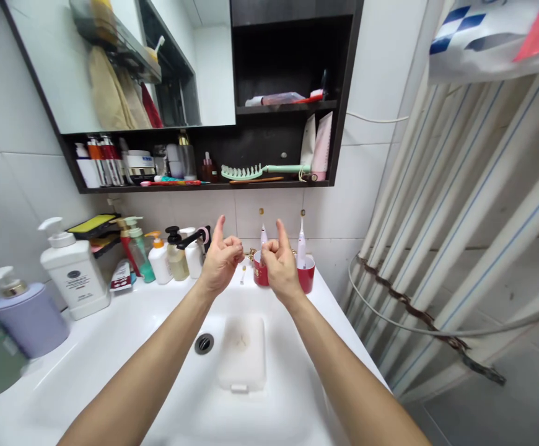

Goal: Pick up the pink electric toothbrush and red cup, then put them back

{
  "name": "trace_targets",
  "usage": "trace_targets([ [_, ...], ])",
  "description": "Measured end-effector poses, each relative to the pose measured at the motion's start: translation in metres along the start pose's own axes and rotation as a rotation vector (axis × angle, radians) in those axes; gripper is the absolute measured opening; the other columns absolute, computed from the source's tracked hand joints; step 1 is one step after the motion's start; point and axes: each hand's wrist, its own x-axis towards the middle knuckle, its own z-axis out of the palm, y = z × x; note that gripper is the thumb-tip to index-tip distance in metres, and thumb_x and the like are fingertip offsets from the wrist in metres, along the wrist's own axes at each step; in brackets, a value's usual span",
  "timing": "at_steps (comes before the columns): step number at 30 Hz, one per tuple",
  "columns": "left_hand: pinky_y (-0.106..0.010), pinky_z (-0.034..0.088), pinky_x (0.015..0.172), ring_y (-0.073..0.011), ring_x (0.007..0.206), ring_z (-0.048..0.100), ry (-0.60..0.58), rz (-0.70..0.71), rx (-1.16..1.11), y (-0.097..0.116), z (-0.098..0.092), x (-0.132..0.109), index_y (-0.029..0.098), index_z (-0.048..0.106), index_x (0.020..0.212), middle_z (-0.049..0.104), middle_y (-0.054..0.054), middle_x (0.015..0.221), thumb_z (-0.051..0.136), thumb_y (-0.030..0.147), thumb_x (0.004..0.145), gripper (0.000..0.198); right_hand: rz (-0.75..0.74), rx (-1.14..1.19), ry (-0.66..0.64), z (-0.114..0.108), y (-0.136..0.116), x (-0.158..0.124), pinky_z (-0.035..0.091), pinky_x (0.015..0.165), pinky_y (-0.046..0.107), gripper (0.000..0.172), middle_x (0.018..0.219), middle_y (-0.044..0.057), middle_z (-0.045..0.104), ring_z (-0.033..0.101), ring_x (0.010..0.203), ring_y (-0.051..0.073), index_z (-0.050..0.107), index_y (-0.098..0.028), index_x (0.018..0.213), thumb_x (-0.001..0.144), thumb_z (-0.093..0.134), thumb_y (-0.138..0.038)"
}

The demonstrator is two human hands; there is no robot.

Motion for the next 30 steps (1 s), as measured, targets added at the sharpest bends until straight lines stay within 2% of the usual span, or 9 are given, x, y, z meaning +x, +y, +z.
trace_targets([
  [3,-0.017,0.031,0.047,-0.0019,0.042,0.036,-0.102,-0.037,-0.119,0.022,0.010,-0.026,0.028,0.005,0.119,0.039,0.010,0.052,0.048,0.010,0.058,0.077,0.014,0.250,-0.084,0.012,-0.030,-0.021,0.035,0.045,0.017,0.063,0.058,-0.008,0.035,0.035,0.045,0.004,0.012,-0.032,0.119,0.064,0.041,-0.019],
  [6,-0.018,0.031,0.047,-0.0026,0.043,0.038,-0.104,-0.082,-0.151,0.026,0.014,-0.039,0.027,0.006,0.119,0.040,0.010,0.051,0.053,0.014,0.056,0.079,0.079,0.323,-0.072,0.018,-0.041,-0.033,0.033,0.042,0.017,0.063,0.056,-0.008,0.037,0.036,0.045,0.004,0.016,-0.030,0.117,0.062,0.044,-0.018],
  [9,-0.017,0.028,0.042,-0.0027,0.039,0.036,-0.052,-0.151,-0.182,0.024,0.010,-0.040,0.019,0.034,0.104,0.041,0.009,0.046,0.054,0.031,0.058,0.052,0.175,0.382,-0.026,0.018,-0.041,-0.036,0.029,0.037,0.016,0.039,0.050,-0.008,0.037,0.034,0.039,0.003,0.036,-0.024,0.103,0.064,0.045,-0.025],
  [11,-0.016,0.021,0.035,-0.0026,0.033,0.031,-0.021,-0.263,-0.188,0.025,0.008,-0.039,0.013,0.047,0.073,0.038,0.006,0.039,0.040,0.051,0.062,0.040,0.257,0.418,0.009,0.017,-0.041,-0.036,0.026,0.033,0.016,0.019,0.043,-0.008,0.034,0.030,0.033,0.003,0.047,-0.019,0.073,0.067,0.040,-0.036],
  [13,-0.017,0.013,0.032,-0.0026,0.027,0.025,-0.029,-0.382,-0.170,0.026,0.007,-0.037,0.014,0.039,0.050,0.032,0.005,0.031,0.021,0.063,0.061,0.054,0.342,0.424,0.023,0.016,-0.043,-0.035,0.021,0.029,0.016,0.036,0.036,-0.009,0.029,0.025,0.028,0.002,0.038,-0.017,0.050,0.068,0.033,-0.047],
  [17,-0.017,0.009,0.031,-0.0027,0.022,0.019,-0.097,-0.506,-0.106,0.024,0.013,-0.036,0.016,0.032,0.042,0.029,0.004,0.026,0.008,0.068,0.058,0.060,0.436,0.301,0.000,0.018,-0.041,-0.035,0.015,0.027,0.016,0.049,0.030,-0.009,0.023,0.019,0.024,0.002,0.025,-0.018,0.040,0.065,0.022,-0.060],
  [23,-0.017,0.009,0.031,-0.0030,0.023,0.020,-0.019,-0.598,0.060,-0.012,0.011,-0.039,0.016,0.032,0.040,0.029,0.004,0.025,0.009,0.068,0.058,0.060,0.312,-0.334,0.127,-0.004,0.006,-0.032,0.028,0.033,0.021,0.047,0.036,-0.005,0.032,0.031,0.031,0.006,0.029,-0.019,0.041,0.067,0.018,-0.057],
  [26,-0.018,0.010,0.032,-0.0033,0.023,0.022,0.049,-0.679,0.221,-0.045,-0.005,-0.054,0.015,0.035,0.041,0.030,0.004,0.026,0.016,0.067,0.058,0.058,0.284,-0.509,0.252,-0.035,0.040,-0.018,0.036,0.050,0.025,0.029,0.054,0.001,0.045,0.045,0.055,0.013,0.041,-0.018,0.048,0.060,0.044,-0.045],
  [30,-0.018,0.017,0.034,-0.0033,0.028,0.028,0.032,-0.757,0.318,-0.080,-0.029,-0.075,0.014,0.041,0.050,0.038,0.005,0.033,0.031,0.059,0.060,0.047,0.284,-0.691,0.320,-0.073,0.074,0.005,0.034,0.068,0.032,0.017,0.084,0.008,0.045,0.043,0.083,0.021,0.050,-0.018,0.061,0.049,0.057,-0.028],
])
